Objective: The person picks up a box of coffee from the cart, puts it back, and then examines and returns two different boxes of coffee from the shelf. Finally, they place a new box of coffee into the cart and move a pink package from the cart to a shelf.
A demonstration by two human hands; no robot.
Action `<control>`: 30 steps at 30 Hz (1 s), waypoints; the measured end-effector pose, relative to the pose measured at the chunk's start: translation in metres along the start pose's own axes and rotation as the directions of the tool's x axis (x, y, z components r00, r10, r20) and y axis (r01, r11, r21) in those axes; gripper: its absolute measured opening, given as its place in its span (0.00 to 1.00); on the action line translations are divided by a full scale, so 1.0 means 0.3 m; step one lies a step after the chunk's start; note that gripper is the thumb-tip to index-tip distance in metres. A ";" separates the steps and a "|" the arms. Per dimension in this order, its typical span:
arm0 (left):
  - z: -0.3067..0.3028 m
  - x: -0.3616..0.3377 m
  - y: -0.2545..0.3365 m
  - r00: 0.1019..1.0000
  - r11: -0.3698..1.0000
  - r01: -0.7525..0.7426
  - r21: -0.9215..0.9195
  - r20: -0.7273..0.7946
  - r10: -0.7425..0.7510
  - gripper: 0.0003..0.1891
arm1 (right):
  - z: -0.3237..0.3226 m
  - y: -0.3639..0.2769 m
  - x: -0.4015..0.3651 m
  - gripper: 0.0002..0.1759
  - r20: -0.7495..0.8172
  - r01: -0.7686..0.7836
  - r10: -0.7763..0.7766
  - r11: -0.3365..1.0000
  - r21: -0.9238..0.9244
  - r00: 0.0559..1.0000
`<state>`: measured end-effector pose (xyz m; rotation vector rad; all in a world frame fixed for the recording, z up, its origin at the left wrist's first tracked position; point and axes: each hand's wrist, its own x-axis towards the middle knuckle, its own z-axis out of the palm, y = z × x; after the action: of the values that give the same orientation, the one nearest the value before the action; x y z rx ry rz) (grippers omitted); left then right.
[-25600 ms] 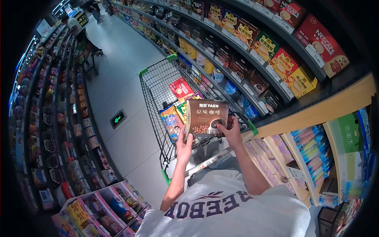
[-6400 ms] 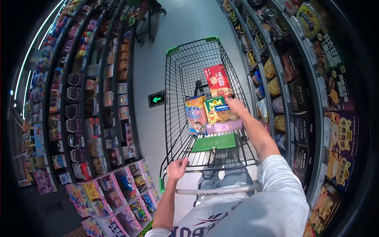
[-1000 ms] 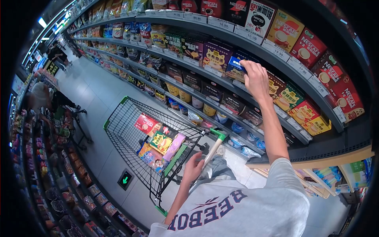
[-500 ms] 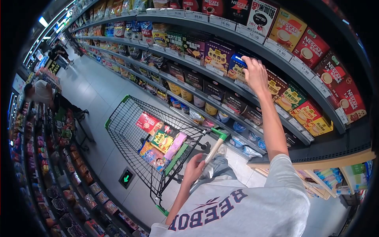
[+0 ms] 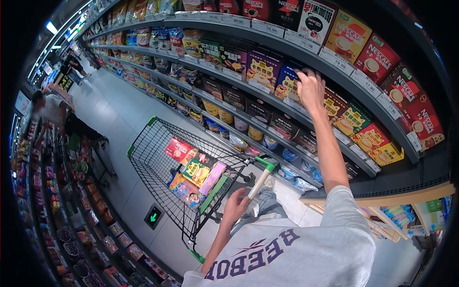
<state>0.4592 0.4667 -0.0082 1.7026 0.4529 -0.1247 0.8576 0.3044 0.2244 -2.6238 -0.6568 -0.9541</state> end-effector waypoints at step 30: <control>-0.068 -0.056 0.014 0.966 0.997 -0.065 0.029 -0.248 0.070 0.23 | 0.061 -0.006 0.031 0.24 -0.084 0.080 -0.075 0.995 0.059 0.994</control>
<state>0.4417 0.4822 0.0051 1.7600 0.5797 0.1365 0.8728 0.3164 0.2170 -2.5077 -0.7608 -1.0397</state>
